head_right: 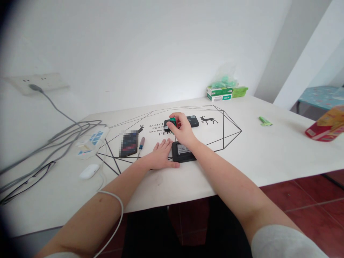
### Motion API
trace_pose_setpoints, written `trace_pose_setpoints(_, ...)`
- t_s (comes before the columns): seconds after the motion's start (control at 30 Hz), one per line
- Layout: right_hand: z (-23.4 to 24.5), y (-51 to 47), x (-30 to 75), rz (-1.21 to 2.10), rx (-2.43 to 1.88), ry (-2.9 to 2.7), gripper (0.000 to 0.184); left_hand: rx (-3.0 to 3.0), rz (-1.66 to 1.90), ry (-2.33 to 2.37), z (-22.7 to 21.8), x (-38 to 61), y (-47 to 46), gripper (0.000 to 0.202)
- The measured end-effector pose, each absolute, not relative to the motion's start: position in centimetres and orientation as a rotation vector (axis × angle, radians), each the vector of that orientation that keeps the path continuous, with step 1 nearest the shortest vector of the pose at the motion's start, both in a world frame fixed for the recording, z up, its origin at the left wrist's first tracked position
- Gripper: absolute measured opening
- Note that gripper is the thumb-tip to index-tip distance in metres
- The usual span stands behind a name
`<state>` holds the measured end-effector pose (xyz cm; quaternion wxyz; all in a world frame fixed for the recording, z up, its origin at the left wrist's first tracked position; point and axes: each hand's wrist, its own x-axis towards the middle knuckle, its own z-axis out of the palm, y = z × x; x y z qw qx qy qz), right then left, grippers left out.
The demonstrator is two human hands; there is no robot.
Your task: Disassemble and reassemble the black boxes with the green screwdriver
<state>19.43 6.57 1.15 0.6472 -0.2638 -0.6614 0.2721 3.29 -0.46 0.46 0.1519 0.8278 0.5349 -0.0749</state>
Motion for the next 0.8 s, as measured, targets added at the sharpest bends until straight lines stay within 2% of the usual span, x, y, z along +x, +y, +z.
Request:
trace_pose_setpoints(0.17, 0.9, 6.7, 19.3, 0.623, -0.593, -1.478, 0.038, 2.38, -0.207, 1.536, 0.3, 3.2, -0.4, 0.14)
trace_pose_setpoints(0.3, 1.5, 6.1, 19.6, 0.659, -0.576, -1.492, 0.034, 2.378, -0.215, 1.537, 0.2, 3.2, -0.3, 0.139)
trace_pose_setpoints(0.53, 1.6, 6.0, 19.3, 0.982, -0.497, -1.458, 0.043, 2.378, -0.222, 1.529, 0.3, 3.1, -0.4, 0.142)
trace_pose_setpoints(0.8, 1.2, 6.3, 19.0, 0.791, -0.498, -1.506, 0.041, 2.401, -0.21, 1.522, -0.3, 2.9, 0.0, 0.14)
